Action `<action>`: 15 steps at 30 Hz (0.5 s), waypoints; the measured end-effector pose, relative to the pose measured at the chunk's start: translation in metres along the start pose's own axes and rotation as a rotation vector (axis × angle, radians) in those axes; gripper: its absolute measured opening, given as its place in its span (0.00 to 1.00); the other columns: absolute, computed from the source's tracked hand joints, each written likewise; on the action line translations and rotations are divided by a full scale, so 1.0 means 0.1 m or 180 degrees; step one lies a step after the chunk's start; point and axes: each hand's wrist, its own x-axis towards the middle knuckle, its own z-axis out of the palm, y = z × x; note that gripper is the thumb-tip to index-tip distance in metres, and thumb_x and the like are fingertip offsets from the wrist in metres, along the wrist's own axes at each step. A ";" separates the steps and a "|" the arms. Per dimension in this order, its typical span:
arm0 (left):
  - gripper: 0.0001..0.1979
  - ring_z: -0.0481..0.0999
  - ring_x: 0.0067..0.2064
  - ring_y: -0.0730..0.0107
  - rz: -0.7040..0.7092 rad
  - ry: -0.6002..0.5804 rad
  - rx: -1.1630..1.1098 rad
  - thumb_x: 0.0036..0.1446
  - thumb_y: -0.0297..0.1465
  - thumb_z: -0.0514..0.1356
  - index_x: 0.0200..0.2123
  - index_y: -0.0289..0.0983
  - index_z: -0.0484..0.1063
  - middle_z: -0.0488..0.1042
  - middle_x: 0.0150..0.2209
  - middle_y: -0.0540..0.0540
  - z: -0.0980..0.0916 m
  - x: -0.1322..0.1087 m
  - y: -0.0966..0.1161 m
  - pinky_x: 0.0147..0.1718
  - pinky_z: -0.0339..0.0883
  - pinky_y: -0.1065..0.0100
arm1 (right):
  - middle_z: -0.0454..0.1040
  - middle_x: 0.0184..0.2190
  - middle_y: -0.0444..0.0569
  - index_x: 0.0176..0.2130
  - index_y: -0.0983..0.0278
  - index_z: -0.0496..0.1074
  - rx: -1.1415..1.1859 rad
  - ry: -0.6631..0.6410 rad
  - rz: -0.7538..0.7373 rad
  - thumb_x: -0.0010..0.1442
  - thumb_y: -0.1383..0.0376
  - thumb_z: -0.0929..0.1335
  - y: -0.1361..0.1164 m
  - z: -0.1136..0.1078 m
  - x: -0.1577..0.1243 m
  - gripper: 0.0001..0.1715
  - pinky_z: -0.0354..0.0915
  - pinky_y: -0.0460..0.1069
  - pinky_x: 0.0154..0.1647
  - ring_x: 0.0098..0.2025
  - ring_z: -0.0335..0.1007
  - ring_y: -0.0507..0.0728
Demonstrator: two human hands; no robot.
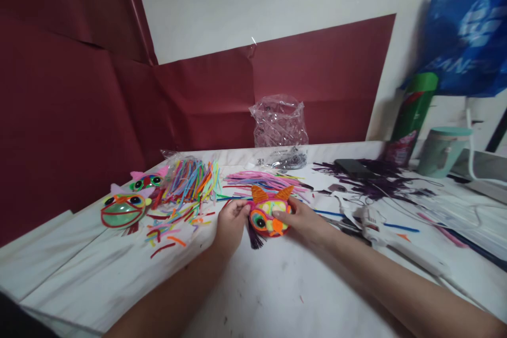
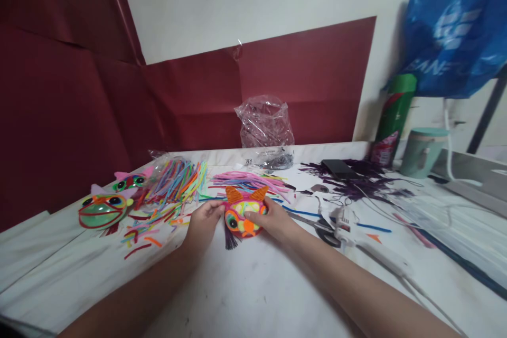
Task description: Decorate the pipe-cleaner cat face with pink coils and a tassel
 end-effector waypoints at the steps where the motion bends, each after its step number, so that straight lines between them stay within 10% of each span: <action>1: 0.05 0.75 0.31 0.68 0.0008 -0.0003 0.0008 0.44 0.30 0.61 0.27 0.35 0.73 0.76 0.27 0.48 0.00 0.00 0.00 0.33 0.67 0.69 | 0.76 0.41 0.54 0.43 0.64 0.70 0.0041 -0.0017 0.0033 0.41 0.54 0.74 -0.01 0.01 -0.01 0.30 0.68 0.57 0.43 0.41 0.73 0.63; 15: 0.05 0.74 0.31 0.68 0.0268 0.0040 0.0311 0.46 0.30 0.60 0.28 0.35 0.73 0.75 0.27 0.48 -0.02 0.00 -0.07 0.32 0.67 0.70 | 0.76 0.41 0.54 0.45 0.65 0.69 0.0068 -0.0038 0.0082 0.43 0.54 0.74 -0.02 0.01 -0.04 0.31 0.68 0.57 0.43 0.42 0.73 0.63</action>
